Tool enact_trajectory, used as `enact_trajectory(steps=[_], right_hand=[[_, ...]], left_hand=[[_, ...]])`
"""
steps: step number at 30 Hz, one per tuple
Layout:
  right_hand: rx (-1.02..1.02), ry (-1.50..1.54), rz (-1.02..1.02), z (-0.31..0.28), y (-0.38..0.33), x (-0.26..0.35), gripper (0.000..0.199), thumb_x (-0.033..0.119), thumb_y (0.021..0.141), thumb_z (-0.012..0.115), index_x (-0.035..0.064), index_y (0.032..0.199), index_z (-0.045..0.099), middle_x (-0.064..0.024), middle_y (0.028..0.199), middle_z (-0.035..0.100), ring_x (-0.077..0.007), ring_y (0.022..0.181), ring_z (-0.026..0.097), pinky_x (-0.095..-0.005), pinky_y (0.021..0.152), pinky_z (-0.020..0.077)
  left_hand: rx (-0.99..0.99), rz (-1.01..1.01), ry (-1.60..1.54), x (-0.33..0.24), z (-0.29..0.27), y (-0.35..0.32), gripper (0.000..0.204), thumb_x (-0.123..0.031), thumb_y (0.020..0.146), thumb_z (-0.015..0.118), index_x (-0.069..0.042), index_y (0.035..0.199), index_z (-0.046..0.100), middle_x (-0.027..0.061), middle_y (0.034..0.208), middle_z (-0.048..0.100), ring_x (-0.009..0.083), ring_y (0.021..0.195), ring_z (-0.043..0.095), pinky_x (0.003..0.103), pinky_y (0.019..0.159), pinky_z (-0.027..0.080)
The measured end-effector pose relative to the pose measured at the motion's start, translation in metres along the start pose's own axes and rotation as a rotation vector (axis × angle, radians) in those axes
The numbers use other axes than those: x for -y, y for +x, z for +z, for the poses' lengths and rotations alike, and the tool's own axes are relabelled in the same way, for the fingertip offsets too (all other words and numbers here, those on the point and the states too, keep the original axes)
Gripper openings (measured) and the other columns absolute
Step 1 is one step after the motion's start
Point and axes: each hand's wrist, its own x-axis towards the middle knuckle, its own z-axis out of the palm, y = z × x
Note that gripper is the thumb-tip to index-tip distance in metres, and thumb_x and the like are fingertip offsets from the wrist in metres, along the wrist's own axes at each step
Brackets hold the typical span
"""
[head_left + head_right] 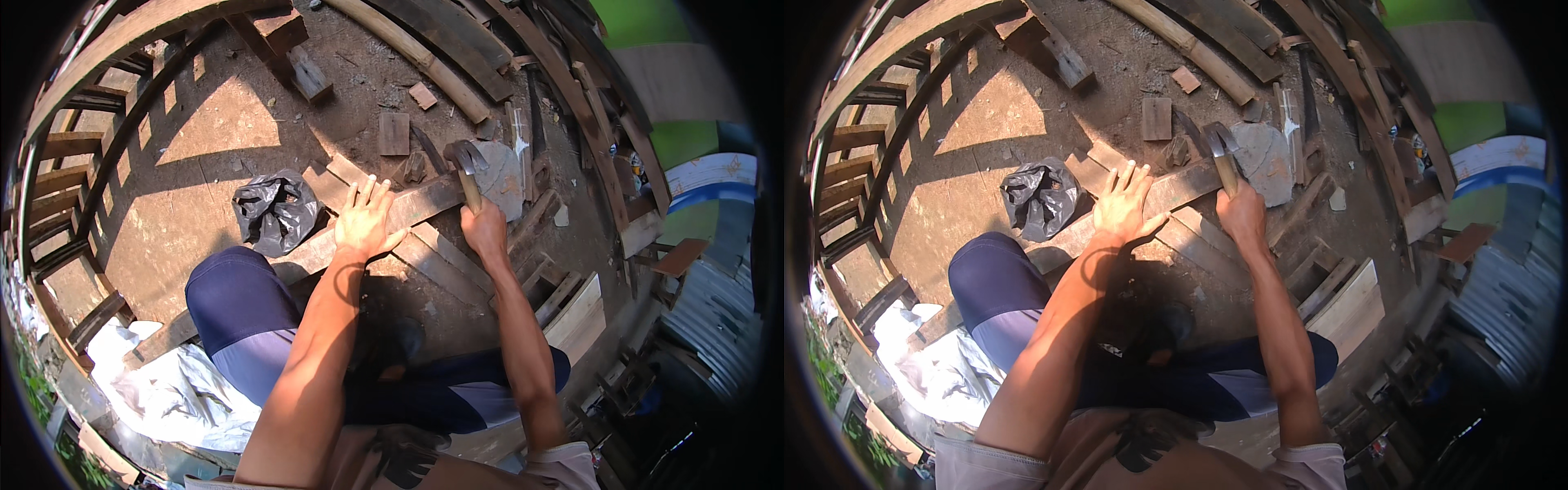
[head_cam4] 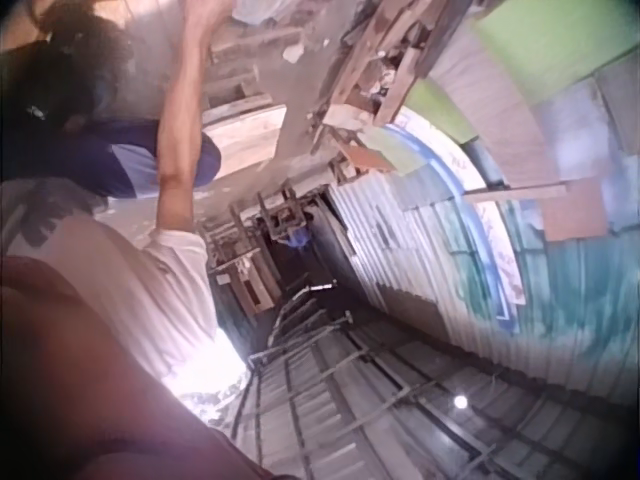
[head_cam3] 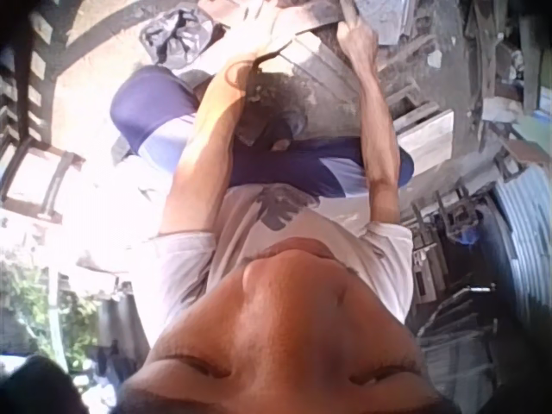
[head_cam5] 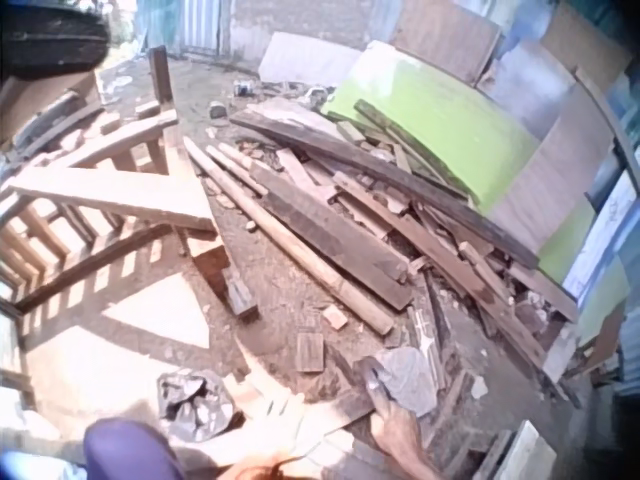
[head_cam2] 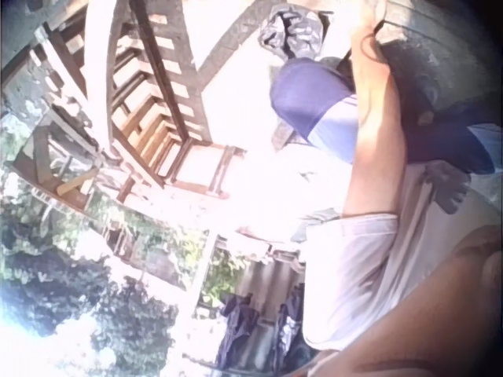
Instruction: The person sits on the ground and uses a hammer to break wooden planks into smaller pieces. They repeatedly position planks on a flat stone and strike them with the hammer, then move the broken pieces aside.
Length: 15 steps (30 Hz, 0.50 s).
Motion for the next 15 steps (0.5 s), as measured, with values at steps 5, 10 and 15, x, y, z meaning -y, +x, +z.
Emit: enact_trajectory(steps=[5,10,15], right_hand=[[-0.160,0.230,-0.090,-0.063,0.001,0.092,0.023,0.022,0.084,0.064,-0.0009,0.086,0.065,-0.0262,0.077,0.065,-0.0456,0.080,0.065,-0.0482,0.067,0.0486],[-0.061,0.105,0.021,-0.012,-0.004,0.022,0.029,0.021,0.081,0.065,-0.0022,0.098,0.066,-0.0301,0.088,0.065,-0.0467,0.091,0.064,-0.0473,0.075,0.0508],[0.004,0.071,0.075,-0.022,0.011,0.032,0.027,0.020,0.081,0.064,-0.0036,0.093,0.065,-0.0289,0.086,0.066,-0.0486,0.089,0.063,-0.0487,0.077,0.0502]], left_hand=[[0.008,-0.044,0.002,0.010,-0.001,-0.001,0.081,-0.064,0.081,0.059,-0.006,0.137,0.051,0.0084,0.151,0.043,0.0287,0.145,0.028,0.046,0.120,0.017],[0.084,-0.036,0.007,0.003,-0.006,0.005,0.083,-0.066,0.082,0.057,-0.007,0.139,0.048,0.0080,0.154,0.038,0.0281,0.146,0.026,0.046,0.121,0.016],[0.097,-0.034,0.017,0.003,-0.006,0.010,0.081,-0.065,0.084,0.055,-0.008,0.140,0.047,0.0079,0.156,0.034,0.0271,0.148,0.023,0.046,0.121,0.014]])
